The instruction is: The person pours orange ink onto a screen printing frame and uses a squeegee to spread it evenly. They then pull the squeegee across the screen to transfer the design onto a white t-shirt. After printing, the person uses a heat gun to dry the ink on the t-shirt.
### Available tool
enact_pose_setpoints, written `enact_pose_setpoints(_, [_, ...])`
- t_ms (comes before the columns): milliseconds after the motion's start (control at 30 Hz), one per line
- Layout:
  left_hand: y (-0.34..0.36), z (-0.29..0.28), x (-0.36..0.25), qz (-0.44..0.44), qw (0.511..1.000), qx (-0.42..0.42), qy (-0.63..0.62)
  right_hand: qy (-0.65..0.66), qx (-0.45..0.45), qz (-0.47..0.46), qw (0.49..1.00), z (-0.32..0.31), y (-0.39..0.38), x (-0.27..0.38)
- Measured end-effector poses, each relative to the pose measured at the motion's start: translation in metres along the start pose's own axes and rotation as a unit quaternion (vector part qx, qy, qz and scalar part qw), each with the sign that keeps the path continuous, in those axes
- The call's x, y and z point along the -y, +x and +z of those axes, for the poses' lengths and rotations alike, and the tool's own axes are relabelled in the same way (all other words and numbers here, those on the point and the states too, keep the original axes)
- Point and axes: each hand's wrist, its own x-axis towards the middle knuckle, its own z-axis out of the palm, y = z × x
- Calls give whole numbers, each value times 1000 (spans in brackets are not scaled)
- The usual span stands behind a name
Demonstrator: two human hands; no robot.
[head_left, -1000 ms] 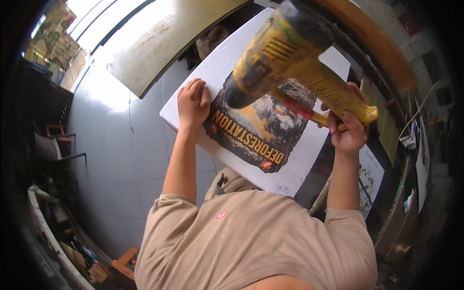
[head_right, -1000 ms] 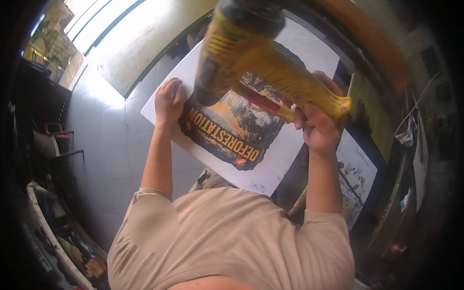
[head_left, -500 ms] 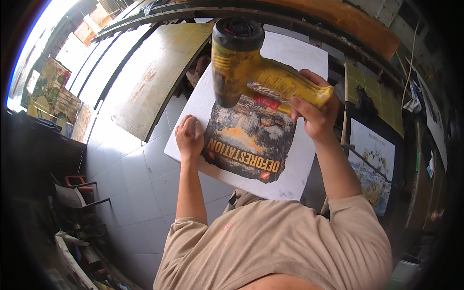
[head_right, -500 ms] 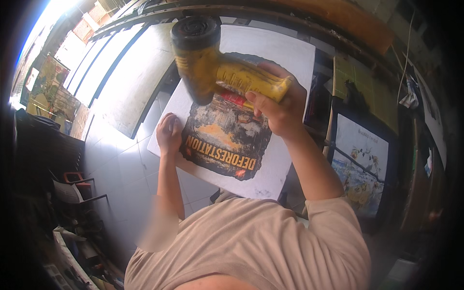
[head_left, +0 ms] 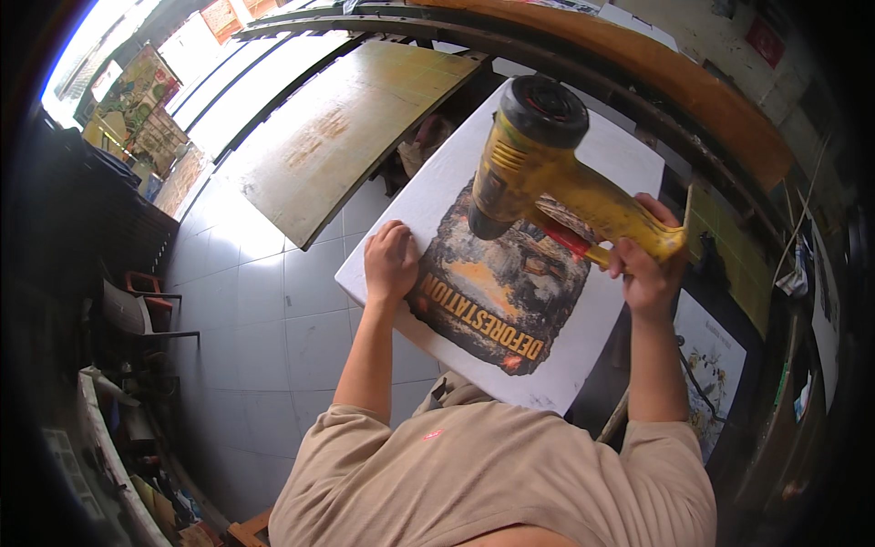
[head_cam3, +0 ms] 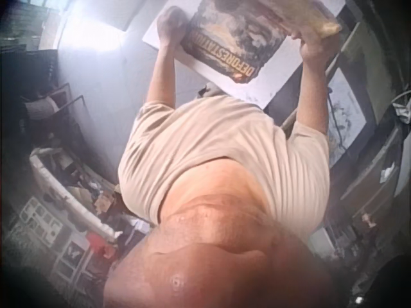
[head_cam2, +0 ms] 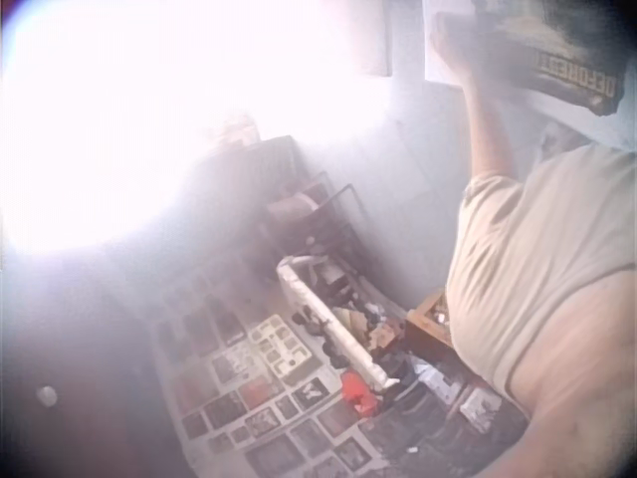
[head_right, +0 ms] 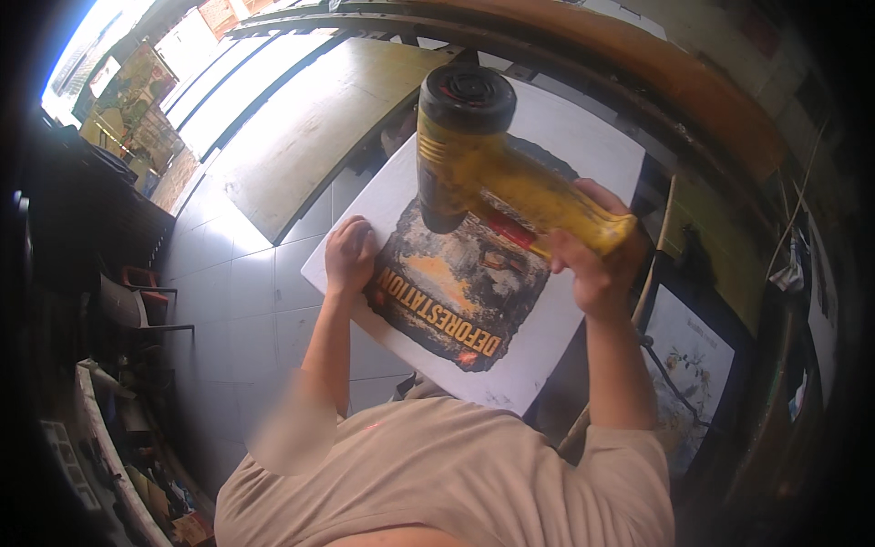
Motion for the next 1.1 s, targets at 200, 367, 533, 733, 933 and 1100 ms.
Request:
enact_pose_setpoints(200, [-4,-4,1,-5,1000,-15,-2,-49,-5,15,999,4,3,3])
enact_pose_setpoints(367, [-1,-5,0,0,1000,-23,-7,12,-18,31,999,-7,0,4])
enact_pose_setpoints(533, [-1,-3,-1,-6,1000,-14,-4,-18,-17,27,999,-11,-3,-1])
enact_pose_setpoints(733, [-2,-5,-2,-8,1000,-23,-20,4,7,10,1000,-18,-3,-5])
enact_pose_setpoints(933, [-1,-2,-1,7,1000,-28,-9,42,1,25,999,-35,-5,-4])
enact_pose_setpoints(1100, [0,-3,3,30,998,-38,-32,-38,-29,-11,999,-25,-2,-2])
